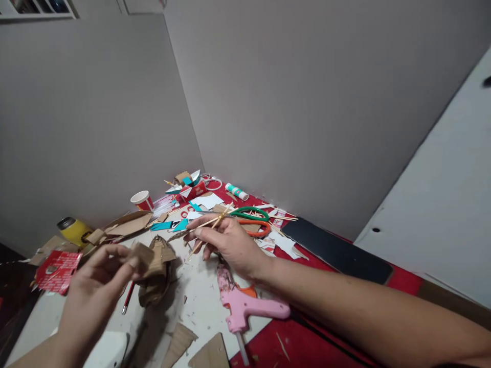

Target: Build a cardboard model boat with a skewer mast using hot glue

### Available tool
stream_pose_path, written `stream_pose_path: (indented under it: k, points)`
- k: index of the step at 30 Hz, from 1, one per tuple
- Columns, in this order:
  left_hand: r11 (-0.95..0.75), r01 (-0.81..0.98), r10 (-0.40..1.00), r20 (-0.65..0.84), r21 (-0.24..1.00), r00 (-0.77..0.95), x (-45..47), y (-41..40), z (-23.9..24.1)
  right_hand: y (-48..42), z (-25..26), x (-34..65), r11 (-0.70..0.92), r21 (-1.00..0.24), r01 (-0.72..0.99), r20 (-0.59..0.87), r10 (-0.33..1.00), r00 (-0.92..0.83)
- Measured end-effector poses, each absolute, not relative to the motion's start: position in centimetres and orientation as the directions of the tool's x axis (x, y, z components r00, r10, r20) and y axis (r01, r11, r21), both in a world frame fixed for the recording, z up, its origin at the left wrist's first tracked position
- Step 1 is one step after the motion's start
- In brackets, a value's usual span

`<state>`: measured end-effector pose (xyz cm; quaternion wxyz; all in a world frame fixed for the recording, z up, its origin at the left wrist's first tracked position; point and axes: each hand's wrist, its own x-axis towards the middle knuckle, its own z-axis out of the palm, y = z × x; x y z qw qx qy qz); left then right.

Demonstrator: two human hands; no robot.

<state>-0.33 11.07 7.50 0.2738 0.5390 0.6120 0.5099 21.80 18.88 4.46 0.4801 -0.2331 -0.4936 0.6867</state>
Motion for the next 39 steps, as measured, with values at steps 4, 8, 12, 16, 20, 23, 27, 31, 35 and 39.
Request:
stream_pose_path:
  k: [4,8,12,16,20,23,27,31,35,39]
  points:
    - [-0.102,0.414,0.953,0.208,0.904,-0.218,2.7,10.2,5.6,18.7,4.7,21.8,-0.027,-0.900,-0.435,0.176,0.890,-0.420]
    - [-0.156,0.417,0.946,0.257,0.895,-0.196,4.1,10.6,4.4,18.6,4.9,21.6,0.009,-0.920,-0.391,0.184,0.893,-0.412]
    - [-0.189,0.428,0.946,0.281,0.884,-0.162,5.2,10.9,3.8,18.4,5.1,21.5,-0.016,-0.948,-0.319,0.126,0.899,-0.419]
    - [-0.165,0.416,0.952,0.255,0.894,-0.171,5.5,10.9,3.1,18.4,5.1,21.4,-0.009,-0.961,-0.276,0.115,0.896,-0.430]
    - [-0.149,0.378,0.958,0.228,0.914,-0.172,5.8,10.8,3.2,18.6,4.9,21.4,-0.009,-0.964,-0.265,0.110,0.896,-0.429]
    - [-0.135,0.331,0.963,0.203,0.934,-0.178,6.2,10.8,3.3,18.7,4.8,21.3,0.004,-0.963,-0.271,0.122,0.898,-0.422]
    - [-0.122,0.278,0.958,0.187,0.953,-0.219,6.2,10.9,2.6,18.8,4.7,21.3,0.005,-0.966,-0.258,0.116,0.901,-0.418]
    - [-0.137,0.320,0.935,0.229,0.937,-0.271,6.1,10.9,1.8,18.7,4.7,21.2,0.003,-0.975,-0.224,0.101,0.897,-0.429]
    - [-0.202,0.457,0.903,0.345,0.866,-0.256,6.4,10.5,1.8,18.6,4.7,21.2,-0.010,-0.978,-0.209,0.087,0.890,-0.447]
    - [-0.262,0.522,0.862,0.440,0.811,-0.250,6.6,10.1,1.6,18.6,4.7,21.3,-0.024,-0.976,-0.215,0.081,0.879,-0.469]
